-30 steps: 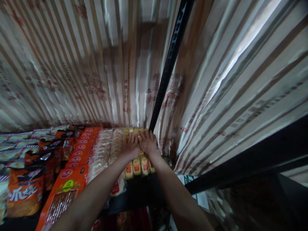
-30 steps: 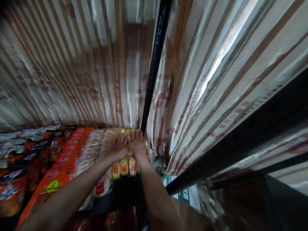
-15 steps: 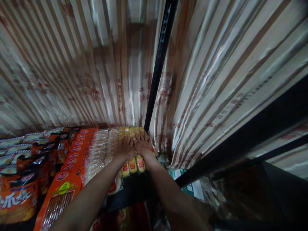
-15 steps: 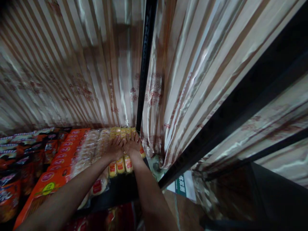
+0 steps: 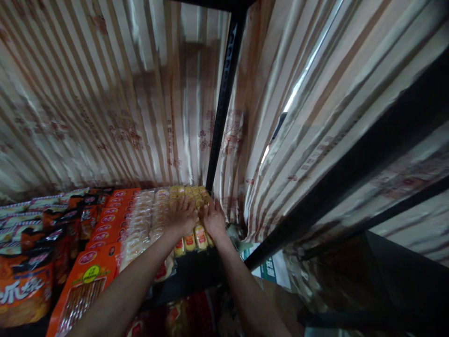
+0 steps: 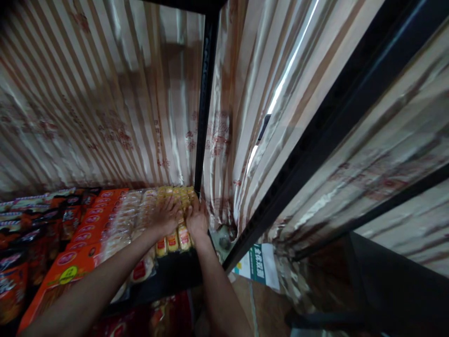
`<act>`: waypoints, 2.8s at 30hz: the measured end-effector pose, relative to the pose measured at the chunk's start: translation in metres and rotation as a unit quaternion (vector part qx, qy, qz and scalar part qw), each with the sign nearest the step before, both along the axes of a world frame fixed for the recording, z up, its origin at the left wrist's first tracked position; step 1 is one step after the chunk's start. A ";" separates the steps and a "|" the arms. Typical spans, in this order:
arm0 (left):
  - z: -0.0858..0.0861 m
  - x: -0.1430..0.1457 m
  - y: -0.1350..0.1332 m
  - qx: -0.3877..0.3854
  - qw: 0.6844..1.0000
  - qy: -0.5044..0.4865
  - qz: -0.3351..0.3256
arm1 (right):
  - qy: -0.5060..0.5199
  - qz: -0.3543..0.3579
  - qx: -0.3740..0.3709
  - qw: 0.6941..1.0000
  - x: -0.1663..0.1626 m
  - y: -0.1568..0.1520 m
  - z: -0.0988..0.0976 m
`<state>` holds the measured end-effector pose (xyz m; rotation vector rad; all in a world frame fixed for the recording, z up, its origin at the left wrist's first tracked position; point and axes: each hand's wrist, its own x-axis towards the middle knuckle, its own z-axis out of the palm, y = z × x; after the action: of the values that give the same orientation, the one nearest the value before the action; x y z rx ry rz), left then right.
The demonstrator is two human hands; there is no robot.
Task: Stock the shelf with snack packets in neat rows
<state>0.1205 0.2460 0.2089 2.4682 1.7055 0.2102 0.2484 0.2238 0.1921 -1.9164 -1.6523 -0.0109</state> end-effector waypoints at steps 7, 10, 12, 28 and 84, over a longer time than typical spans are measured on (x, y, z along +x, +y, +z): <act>-0.009 0.002 -0.035 0.148 0.987 -0.029 -0.050 | 0.030 -0.010 0.057 0.998 0.013 -0.018 -0.033; -0.016 0.001 -0.053 0.198 0.977 -0.024 -0.074 | 0.031 0.001 0.076 0.997 0.018 -0.019 -0.041; -0.022 0.002 -0.064 0.216 0.972 -0.025 -0.094 | 0.026 0.007 0.077 0.997 0.019 -0.020 -0.045; -0.048 0.006 -0.094 0.233 0.963 -0.029 -0.135 | 0.096 0.040 0.075 0.992 0.009 -0.044 -0.053; -0.064 -0.017 -0.136 0.132 0.985 0.007 -0.110 | 0.128 0.002 0.050 0.990 0.002 -0.056 -0.065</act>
<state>0.1032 0.1099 0.1448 2.8269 1.4773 0.4197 0.2500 0.1682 0.1270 -1.7586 -1.4566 0.1467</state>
